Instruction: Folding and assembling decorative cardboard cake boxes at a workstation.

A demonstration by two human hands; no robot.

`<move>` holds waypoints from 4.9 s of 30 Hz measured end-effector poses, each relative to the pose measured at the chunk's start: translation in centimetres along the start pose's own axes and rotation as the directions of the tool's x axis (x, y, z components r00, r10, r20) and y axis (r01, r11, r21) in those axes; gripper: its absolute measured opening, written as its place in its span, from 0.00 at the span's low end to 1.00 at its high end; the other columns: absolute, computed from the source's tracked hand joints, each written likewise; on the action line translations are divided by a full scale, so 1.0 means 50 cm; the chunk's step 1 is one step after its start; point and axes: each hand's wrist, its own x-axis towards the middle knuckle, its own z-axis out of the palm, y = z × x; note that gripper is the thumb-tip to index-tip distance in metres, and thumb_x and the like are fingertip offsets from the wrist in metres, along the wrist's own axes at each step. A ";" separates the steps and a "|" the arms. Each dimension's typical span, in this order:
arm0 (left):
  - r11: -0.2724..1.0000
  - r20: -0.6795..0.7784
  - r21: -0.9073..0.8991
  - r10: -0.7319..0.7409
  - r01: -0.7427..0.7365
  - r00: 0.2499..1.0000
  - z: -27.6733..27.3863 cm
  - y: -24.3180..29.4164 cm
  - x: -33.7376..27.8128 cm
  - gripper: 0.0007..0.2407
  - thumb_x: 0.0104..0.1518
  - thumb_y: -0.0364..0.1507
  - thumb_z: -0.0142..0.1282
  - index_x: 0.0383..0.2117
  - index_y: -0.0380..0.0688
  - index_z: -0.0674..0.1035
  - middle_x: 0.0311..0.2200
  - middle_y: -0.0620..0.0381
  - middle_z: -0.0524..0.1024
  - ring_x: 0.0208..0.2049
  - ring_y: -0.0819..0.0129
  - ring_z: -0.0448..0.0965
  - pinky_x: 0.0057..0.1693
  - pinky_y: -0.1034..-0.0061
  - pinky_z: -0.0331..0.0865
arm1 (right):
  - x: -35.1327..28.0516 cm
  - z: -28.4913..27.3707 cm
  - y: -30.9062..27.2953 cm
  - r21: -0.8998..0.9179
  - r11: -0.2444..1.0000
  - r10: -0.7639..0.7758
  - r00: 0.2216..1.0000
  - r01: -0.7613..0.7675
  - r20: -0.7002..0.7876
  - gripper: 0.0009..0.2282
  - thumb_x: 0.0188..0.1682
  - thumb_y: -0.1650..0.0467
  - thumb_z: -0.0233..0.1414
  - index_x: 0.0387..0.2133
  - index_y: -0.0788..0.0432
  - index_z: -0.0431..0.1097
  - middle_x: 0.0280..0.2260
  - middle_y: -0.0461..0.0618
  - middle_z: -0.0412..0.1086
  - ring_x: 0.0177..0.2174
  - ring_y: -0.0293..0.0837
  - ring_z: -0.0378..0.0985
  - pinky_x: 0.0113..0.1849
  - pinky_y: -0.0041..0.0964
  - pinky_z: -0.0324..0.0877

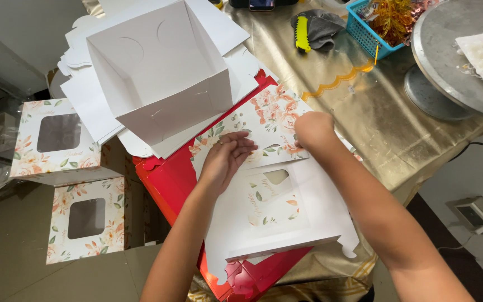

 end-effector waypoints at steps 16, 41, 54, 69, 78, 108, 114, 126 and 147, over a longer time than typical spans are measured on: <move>0.992 -0.060 0.115 -0.043 0.049 0.997 0.026 0.013 -0.001 0.14 0.66 0.23 0.36 0.57 0.34 0.66 0.43 0.45 0.78 0.52 0.60 0.79 0.61 0.72 0.70 | -0.017 -0.102 -0.080 0.529 0.838 -0.378 0.839 0.131 0.391 0.16 0.56 0.62 0.49 0.32 0.65 0.74 0.26 0.56 0.77 0.28 0.49 0.80 0.33 0.44 0.75; 0.010 0.005 1.000 0.208 -0.007 0.978 0.055 0.030 -0.001 0.21 0.64 0.39 0.43 0.20 0.42 0.84 0.18 0.45 0.77 0.22 0.51 0.76 0.34 0.57 0.69 | -0.144 -0.140 -0.148 0.242 0.951 -0.246 0.946 0.193 0.211 0.23 0.39 0.66 0.64 0.46 0.64 0.66 0.45 0.58 0.72 0.48 0.54 0.77 0.47 0.41 0.73; -0.547 0.152 0.836 0.155 -0.043 0.976 0.067 -0.030 0.011 0.12 0.59 0.32 0.50 0.21 0.46 0.84 0.21 0.52 0.81 0.24 0.54 0.82 0.29 0.61 0.74 | -0.088 -0.069 -0.037 0.675 0.651 -0.496 0.868 0.346 0.033 0.11 0.54 0.65 0.46 0.40 0.61 0.70 0.35 0.58 0.77 0.35 0.55 0.78 0.40 0.44 0.71; -0.694 0.080 0.719 0.043 -0.028 0.996 0.068 -0.077 0.029 0.04 0.52 0.26 0.57 0.24 0.52 0.83 0.24 0.61 0.82 0.27 0.64 0.84 0.26 0.66 0.71 | -0.085 -0.014 -0.160 -0.046 0.928 -0.370 0.929 0.369 -0.014 0.18 0.41 0.70 0.59 0.45 0.54 0.67 0.34 0.50 0.77 0.36 0.51 0.82 0.35 0.42 0.75; -0.646 0.090 0.742 0.360 0.179 0.929 0.075 -0.135 0.016 0.05 0.57 0.30 0.54 0.26 0.48 0.82 0.23 0.59 0.81 0.23 0.64 0.83 0.27 0.69 0.73 | -0.142 -0.071 -0.116 0.350 0.865 -0.368 0.929 0.358 -0.041 0.20 0.40 0.68 0.60 0.45 0.61 0.64 0.40 0.62 0.74 0.42 0.62 0.77 0.43 0.51 0.72; 0.151 0.030 0.973 0.670 -0.175 0.742 0.039 -0.094 -0.479 0.15 0.54 0.25 0.58 0.49 0.43 0.75 0.53 0.50 0.73 0.56 0.52 0.70 0.62 0.60 0.62 | -0.423 -0.097 -0.134 0.268 0.673 -0.233 0.541 0.690 -0.808 0.18 0.46 0.65 0.59 0.49 0.59 0.71 0.47 0.56 0.68 0.50 0.56 0.67 0.51 0.54 0.61; -0.132 0.197 0.980 0.616 -0.147 0.762 0.041 -0.059 -0.449 0.20 0.49 0.28 0.64 0.51 0.50 0.77 0.55 0.55 0.72 0.58 0.52 0.69 0.62 0.56 0.55 | -0.518 -0.020 -0.163 0.380 0.625 -0.339 0.676 0.682 -0.655 0.20 0.44 0.66 0.60 0.49 0.61 0.71 0.44 0.53 0.72 0.44 0.52 0.73 0.45 0.49 0.63; -0.222 0.263 0.960 0.522 -0.169 0.811 0.051 -0.035 -0.423 0.14 0.52 0.31 0.62 0.47 0.54 0.83 0.53 0.60 0.76 0.54 0.59 0.71 0.60 0.55 0.54 | -0.572 0.153 -0.213 0.278 0.658 -0.370 0.622 0.700 -0.690 0.28 0.45 0.65 0.57 0.58 0.66 0.62 0.62 0.64 0.58 0.62 0.62 0.56 0.58 0.57 0.50; -0.151 0.237 0.971 0.517 -0.185 0.823 0.050 -0.038 -0.414 0.13 0.53 0.30 0.63 0.45 0.57 0.83 0.53 0.58 0.75 0.55 0.57 0.70 0.60 0.57 0.55 | -0.520 0.041 -0.156 0.377 0.674 -0.157 0.622 0.635 -0.767 0.12 0.43 0.71 0.58 0.41 0.56 0.77 0.43 0.47 0.77 0.45 0.49 0.75 0.46 0.46 0.66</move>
